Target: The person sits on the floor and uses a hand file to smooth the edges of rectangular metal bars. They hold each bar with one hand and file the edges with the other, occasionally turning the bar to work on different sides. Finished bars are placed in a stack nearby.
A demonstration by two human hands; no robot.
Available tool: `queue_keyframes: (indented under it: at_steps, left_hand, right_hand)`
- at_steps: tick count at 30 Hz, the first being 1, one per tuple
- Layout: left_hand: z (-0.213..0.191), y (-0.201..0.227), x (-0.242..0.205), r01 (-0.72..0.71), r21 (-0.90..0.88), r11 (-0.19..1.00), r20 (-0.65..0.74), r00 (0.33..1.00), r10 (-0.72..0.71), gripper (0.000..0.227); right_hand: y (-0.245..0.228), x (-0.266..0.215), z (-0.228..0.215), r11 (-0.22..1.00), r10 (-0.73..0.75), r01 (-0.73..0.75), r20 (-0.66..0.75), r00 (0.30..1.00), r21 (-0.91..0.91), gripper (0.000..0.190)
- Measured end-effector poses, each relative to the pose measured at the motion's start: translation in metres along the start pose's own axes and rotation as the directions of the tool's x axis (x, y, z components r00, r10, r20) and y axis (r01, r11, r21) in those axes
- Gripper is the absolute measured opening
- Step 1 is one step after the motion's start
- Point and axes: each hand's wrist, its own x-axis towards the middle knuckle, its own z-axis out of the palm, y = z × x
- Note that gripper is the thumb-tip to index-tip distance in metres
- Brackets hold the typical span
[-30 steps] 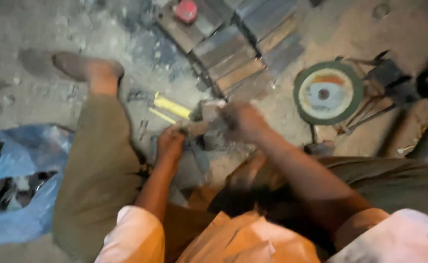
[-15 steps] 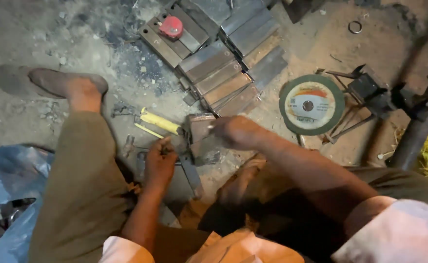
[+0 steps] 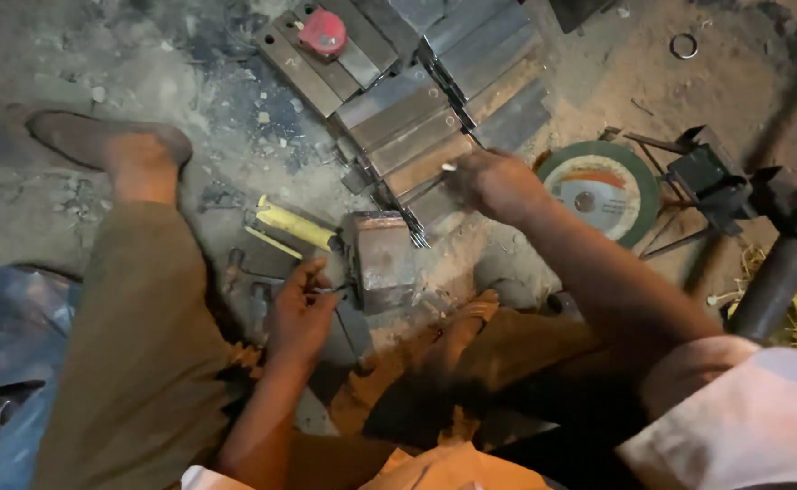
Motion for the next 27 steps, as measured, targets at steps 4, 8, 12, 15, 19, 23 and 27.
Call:
queue_keyframes:
  at_steps: [4,8,12,15,19,23,27]
  left_hand:
    - [0.001,-0.001,-0.003,-0.008,-0.011,1.000,-0.001,1.000,0.008,0.052]
    - [0.002,-0.005,-0.005,-0.018,-0.023,1.000,0.050,0.999,0.019,0.051]
    - [-0.001,-0.011,-0.002,-0.144,0.016,0.989,0.072,0.987,0.143,0.048]
    - [-0.009,-0.012,-0.002,-0.052,0.112,0.992,0.040,0.998,0.048,0.047]
    - [-0.010,-0.022,0.004,0.011,0.070,0.997,0.028,1.000,-0.013,0.049]
    - [-0.010,-0.034,0.004,0.019,0.110,0.994,0.053,0.998,-0.025,0.050]
    - [-0.011,-0.034,0.005,0.003,0.181,0.983,0.051,0.999,-0.012,0.050]
  right_hand:
    - [-0.029,-0.028,0.017,0.823,0.568,-0.533,-0.238,0.788,0.198,0.059]
    - [-0.070,-0.047,0.049,0.723,0.679,-0.649,-0.421,0.602,0.238,0.089]
    - [-0.098,-0.038,0.064,0.557,0.828,-0.798,-0.230,0.511,0.229,0.101]
    - [-0.091,-0.025,0.064,0.502,0.865,-0.828,-0.149,0.479,0.250,0.109]
    - [-0.092,-0.021,0.061,0.479,0.875,-0.822,-0.099,0.474,0.308,0.112]
    - [-0.095,-0.019,0.056,0.479,0.871,-0.812,-0.070,0.486,0.334,0.110]
    - [-0.095,-0.018,0.055,0.504,0.864,-0.820,-0.129,0.487,0.273,0.116]
